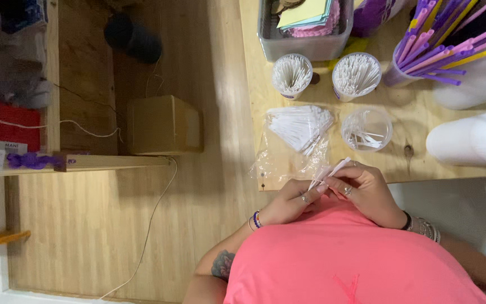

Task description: The person repeatedly picks up cotton swabs from a plastic bag and places them into a clear plastic container. They handle the swabs one by one, transferring them from the bag to the container throughout the clip.

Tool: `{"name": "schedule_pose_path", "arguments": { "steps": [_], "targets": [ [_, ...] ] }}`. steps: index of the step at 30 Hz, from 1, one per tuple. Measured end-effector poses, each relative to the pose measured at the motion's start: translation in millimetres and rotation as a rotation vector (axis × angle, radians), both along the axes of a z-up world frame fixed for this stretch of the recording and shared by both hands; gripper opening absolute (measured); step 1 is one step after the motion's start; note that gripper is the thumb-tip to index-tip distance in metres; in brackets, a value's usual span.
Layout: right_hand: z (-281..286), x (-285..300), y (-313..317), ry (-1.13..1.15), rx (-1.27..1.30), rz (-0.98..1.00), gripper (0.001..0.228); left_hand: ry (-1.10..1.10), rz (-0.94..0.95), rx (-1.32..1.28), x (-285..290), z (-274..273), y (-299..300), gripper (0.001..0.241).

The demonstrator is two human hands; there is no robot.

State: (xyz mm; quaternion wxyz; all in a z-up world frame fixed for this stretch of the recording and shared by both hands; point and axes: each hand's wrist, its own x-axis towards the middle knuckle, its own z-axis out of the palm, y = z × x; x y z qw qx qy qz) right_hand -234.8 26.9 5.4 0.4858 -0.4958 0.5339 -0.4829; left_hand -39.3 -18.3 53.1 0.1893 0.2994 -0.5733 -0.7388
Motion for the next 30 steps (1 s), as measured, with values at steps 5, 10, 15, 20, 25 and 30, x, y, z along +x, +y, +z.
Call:
{"name": "schedule_pose_path", "arguments": {
  "steps": [5, 10, 15, 20, 25, 30],
  "targets": [
    [-19.1, -0.5, -2.2, -0.063, 0.13, -0.113, 0.013, -0.025, 0.066, 0.041, 8.4, 5.9, -3.0, 0.05],
    [-11.8, -7.8, -17.1, -0.397, 0.238, -0.311, 0.023, -0.068, 0.089, -0.007, 26.0, -5.9, -4.0, 0.047],
    [19.7, 9.0, -10.7, -0.531, 0.412, -0.097, 0.033, -0.098, 0.139, 0.048, 22.6, -7.5, -2.1, 0.045],
    [-1.7, 16.1, -5.8, -0.416, 0.369, -0.059, 0.011, -0.085, 0.065, 0.091, 0.9, 10.2, 0.0, 0.05],
    [-13.4, -5.6, -10.2, -0.411, 0.322, -0.121, 0.012, -0.06, 0.081, 0.136, -1.4, 4.4, 6.9, 0.049],
    [4.6, -9.8, -12.8, -0.597, 0.396, -0.087, 0.033, -0.119, 0.063, 0.06, 6.0, -34.1, 6.2, 0.044]
  ]
}}
